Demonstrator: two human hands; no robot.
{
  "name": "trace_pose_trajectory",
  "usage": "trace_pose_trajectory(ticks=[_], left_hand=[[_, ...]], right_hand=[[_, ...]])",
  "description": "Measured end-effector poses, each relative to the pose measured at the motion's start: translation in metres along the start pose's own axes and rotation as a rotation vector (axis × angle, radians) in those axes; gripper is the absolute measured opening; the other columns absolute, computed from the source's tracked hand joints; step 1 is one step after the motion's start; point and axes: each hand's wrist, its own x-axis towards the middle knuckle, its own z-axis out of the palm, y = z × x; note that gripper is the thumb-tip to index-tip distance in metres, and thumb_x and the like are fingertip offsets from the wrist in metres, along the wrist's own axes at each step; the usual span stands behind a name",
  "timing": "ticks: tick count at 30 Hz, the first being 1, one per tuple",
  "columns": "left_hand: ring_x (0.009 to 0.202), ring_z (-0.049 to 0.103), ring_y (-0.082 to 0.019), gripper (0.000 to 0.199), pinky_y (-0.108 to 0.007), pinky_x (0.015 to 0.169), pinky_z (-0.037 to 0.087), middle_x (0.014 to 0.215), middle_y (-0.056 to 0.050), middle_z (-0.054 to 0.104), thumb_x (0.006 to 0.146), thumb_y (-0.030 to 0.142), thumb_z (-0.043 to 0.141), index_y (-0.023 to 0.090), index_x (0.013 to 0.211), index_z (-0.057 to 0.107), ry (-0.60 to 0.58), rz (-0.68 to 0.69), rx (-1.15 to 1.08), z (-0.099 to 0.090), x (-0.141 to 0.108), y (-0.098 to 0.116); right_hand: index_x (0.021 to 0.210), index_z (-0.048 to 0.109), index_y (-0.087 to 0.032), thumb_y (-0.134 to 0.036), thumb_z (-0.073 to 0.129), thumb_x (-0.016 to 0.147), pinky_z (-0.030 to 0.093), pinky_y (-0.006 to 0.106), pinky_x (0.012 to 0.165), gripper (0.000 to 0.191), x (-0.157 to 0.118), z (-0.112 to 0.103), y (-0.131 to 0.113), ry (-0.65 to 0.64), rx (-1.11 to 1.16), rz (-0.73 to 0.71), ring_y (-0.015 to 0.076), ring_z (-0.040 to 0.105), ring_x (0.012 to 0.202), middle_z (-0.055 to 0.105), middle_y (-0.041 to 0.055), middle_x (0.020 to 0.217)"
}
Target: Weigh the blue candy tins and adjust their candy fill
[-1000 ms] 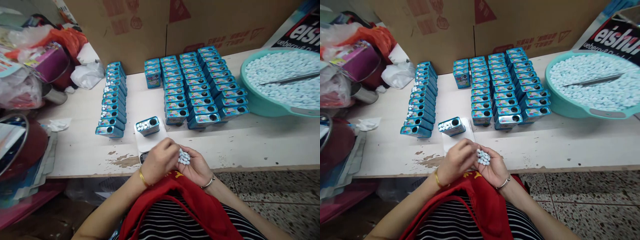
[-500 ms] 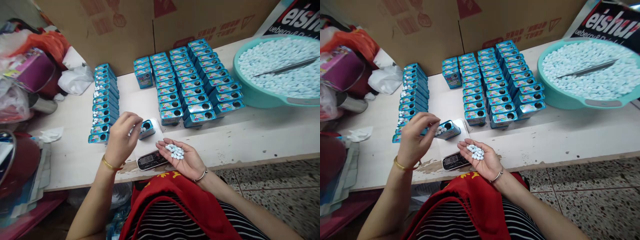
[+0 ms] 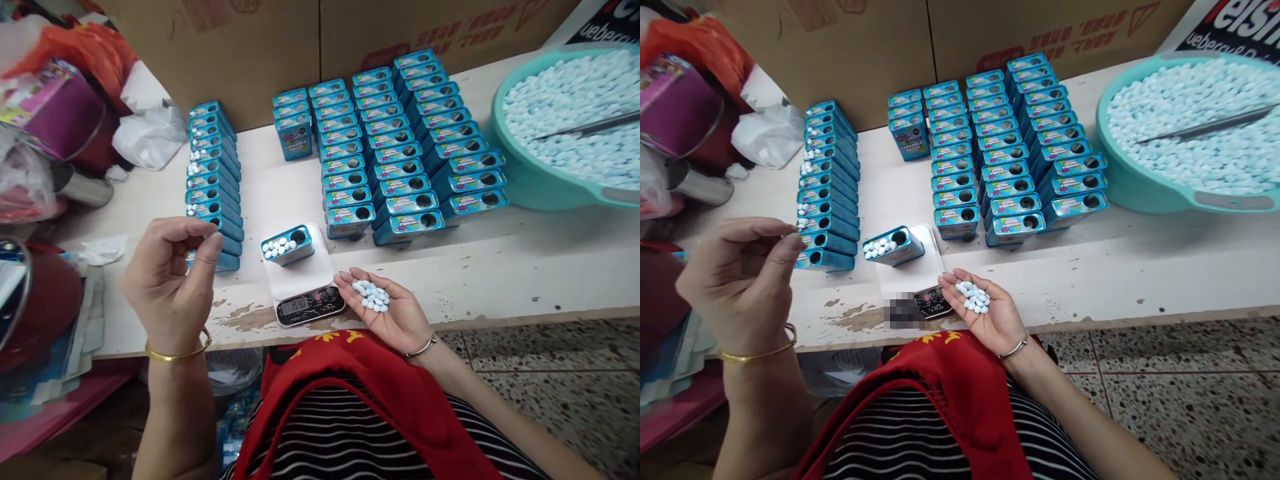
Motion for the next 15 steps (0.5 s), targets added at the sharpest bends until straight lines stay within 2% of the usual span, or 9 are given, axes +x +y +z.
trace_pose_trajectory(ticks=[6, 9, 12, 15], left_hand=[[0.073, 0.06, -0.011, 0.011, -0.027, 0.067, 0.049, 0.08, 0.0, 0.064, 0.077, 0.017, 0.069, 0.021, 0.086, 0.066, 0.001, 0.057, -0.067, 0.011, -0.005, -0.006], [0.074, 0.058, -0.011, 0.009, -0.027, 0.067, 0.048, 0.08, 0.001, 0.063, 0.08, 0.017, 0.067, 0.02, 0.086, 0.063, -0.08, 0.108, -0.021, 0.019, -0.006, -0.005], [0.072, 0.055, -0.01, 0.007, -0.026, 0.066, 0.046, 0.079, 0.001, 0.063, 0.081, 0.015, 0.065, 0.019, 0.086, 0.061, -0.191, 0.219, 0.034, 0.031, -0.005, -0.004], [0.071, 0.054, -0.01, 0.005, -0.026, 0.066, 0.045, 0.077, 0.0, 0.062, 0.083, 0.015, 0.062, 0.018, 0.084, 0.059, -0.227, 0.321, 0.058, 0.045, -0.003, -0.004]], right_hand=[[0.103, 0.066, -0.007, -0.013, 0.048, 0.086, 0.052, 0.034, 0.097, 0.026, 0.0, 0.0, 0.002, -0.014, -0.02, 0.009, 0.0239, 0.064, 0.112, 0.072, 0.0157, 0.108], [0.103, 0.066, -0.008, -0.013, 0.047, 0.087, 0.052, 0.033, 0.097, 0.025, 0.0, 0.001, 0.003, -0.019, -0.034, 0.015, 0.0224, 0.064, 0.112, 0.072, 0.0144, 0.108], [0.103, 0.065, -0.009, -0.013, 0.046, 0.087, 0.052, 0.034, 0.097, 0.025, 0.0, 0.002, 0.003, -0.015, -0.037, 0.019, 0.0217, 0.064, 0.111, 0.073, 0.0141, 0.107], [0.103, 0.065, -0.007, -0.013, 0.045, 0.088, 0.053, 0.034, 0.096, 0.026, 0.001, 0.005, 0.002, 0.018, -0.023, 0.011, 0.0227, 0.065, 0.11, 0.073, 0.0151, 0.106]])
